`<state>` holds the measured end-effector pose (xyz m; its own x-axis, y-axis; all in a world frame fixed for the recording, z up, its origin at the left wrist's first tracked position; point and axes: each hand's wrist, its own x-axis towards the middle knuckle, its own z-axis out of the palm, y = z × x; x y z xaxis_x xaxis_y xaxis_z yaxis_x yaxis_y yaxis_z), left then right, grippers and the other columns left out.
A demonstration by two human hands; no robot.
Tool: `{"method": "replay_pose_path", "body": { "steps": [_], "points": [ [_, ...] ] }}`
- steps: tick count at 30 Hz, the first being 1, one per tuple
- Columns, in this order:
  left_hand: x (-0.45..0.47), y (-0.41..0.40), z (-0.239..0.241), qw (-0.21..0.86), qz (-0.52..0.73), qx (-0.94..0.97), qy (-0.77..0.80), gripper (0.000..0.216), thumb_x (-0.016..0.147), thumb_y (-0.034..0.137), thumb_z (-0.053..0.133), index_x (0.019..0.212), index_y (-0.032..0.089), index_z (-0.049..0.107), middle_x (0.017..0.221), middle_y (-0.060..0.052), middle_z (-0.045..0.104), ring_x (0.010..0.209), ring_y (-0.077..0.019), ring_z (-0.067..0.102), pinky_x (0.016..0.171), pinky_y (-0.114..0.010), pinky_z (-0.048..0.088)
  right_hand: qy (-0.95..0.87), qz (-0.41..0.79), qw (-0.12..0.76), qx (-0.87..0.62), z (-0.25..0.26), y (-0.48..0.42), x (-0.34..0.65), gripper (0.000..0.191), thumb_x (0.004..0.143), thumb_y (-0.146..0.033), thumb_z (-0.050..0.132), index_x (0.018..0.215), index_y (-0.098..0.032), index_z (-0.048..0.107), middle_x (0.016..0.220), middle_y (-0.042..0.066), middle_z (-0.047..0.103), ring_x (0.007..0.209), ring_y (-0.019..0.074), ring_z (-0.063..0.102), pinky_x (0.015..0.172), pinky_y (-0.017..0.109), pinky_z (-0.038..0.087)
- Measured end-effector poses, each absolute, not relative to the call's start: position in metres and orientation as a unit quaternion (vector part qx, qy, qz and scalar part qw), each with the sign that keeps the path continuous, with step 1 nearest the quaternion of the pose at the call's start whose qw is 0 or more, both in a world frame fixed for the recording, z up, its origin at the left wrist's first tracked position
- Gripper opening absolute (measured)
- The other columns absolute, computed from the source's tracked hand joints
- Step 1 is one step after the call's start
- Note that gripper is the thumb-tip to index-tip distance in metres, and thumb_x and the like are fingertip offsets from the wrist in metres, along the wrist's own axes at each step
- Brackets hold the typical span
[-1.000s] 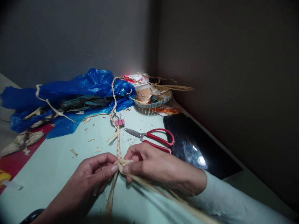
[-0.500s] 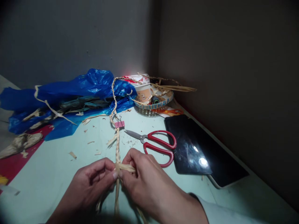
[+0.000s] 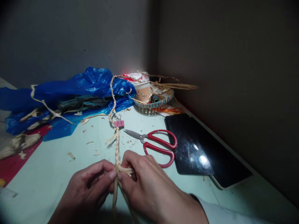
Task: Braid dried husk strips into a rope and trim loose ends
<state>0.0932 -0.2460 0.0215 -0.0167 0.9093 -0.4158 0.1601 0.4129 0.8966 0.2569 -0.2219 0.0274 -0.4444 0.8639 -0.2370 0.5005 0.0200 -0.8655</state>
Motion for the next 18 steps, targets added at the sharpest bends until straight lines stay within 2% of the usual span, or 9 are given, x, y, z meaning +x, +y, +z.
{"method": "replay_pose_path", "body": {
  "steps": [3,7,15,18],
  "points": [
    [0.093,-0.245,0.023,0.533,0.354,0.453,0.621,0.021,0.069,0.036,0.071,0.061,0.018,0.063,0.048,0.006,0.047,0.046,-0.009,0.037,0.047,-0.022,0.034,-0.698,0.498,0.199,-0.475,0.031,-0.216,0.259,0.021,0.087,-0.038,0.06,0.075,-0.02,0.059,0.07,-0.003,0.06,0.066,0.0131,0.05,0.056,0.023,0.033],
    [0.095,-0.248,0.026,0.482,0.363,0.473,0.642,0.016,0.068,0.033,0.07,0.059,0.02,0.066,0.051,0.004,0.054,0.05,-0.0122,0.046,0.048,-0.022,0.038,-0.659,0.55,0.211,-0.468,0.027,-0.213,0.259,0.024,0.086,-0.041,0.062,0.08,-0.018,0.063,0.069,-0.002,0.059,0.065,0.0134,0.05,0.054,0.023,0.032],
    [0.098,-0.256,0.028,0.394,0.326,0.583,0.632,0.018,0.081,0.031,0.058,0.074,0.023,0.072,0.059,0.0,0.063,0.051,-0.0147,0.051,0.05,-0.026,0.038,-0.604,0.58,0.27,-0.475,0.016,-0.221,0.251,0.019,0.088,-0.033,0.057,0.078,-0.016,0.059,0.069,0.001,0.061,0.064,0.0135,0.051,0.054,0.023,0.034],
    [0.097,-0.258,0.027,0.399,0.303,0.584,0.639,0.021,0.082,0.035,0.058,0.069,0.022,0.068,0.055,0.001,0.06,0.05,-0.0146,0.05,0.05,-0.026,0.036,-0.598,0.582,0.277,-0.475,0.016,-0.222,0.25,0.02,0.088,-0.033,0.056,0.078,-0.016,0.058,0.07,0.002,0.063,0.065,0.0143,0.054,0.056,0.023,0.036]
  ]
}}
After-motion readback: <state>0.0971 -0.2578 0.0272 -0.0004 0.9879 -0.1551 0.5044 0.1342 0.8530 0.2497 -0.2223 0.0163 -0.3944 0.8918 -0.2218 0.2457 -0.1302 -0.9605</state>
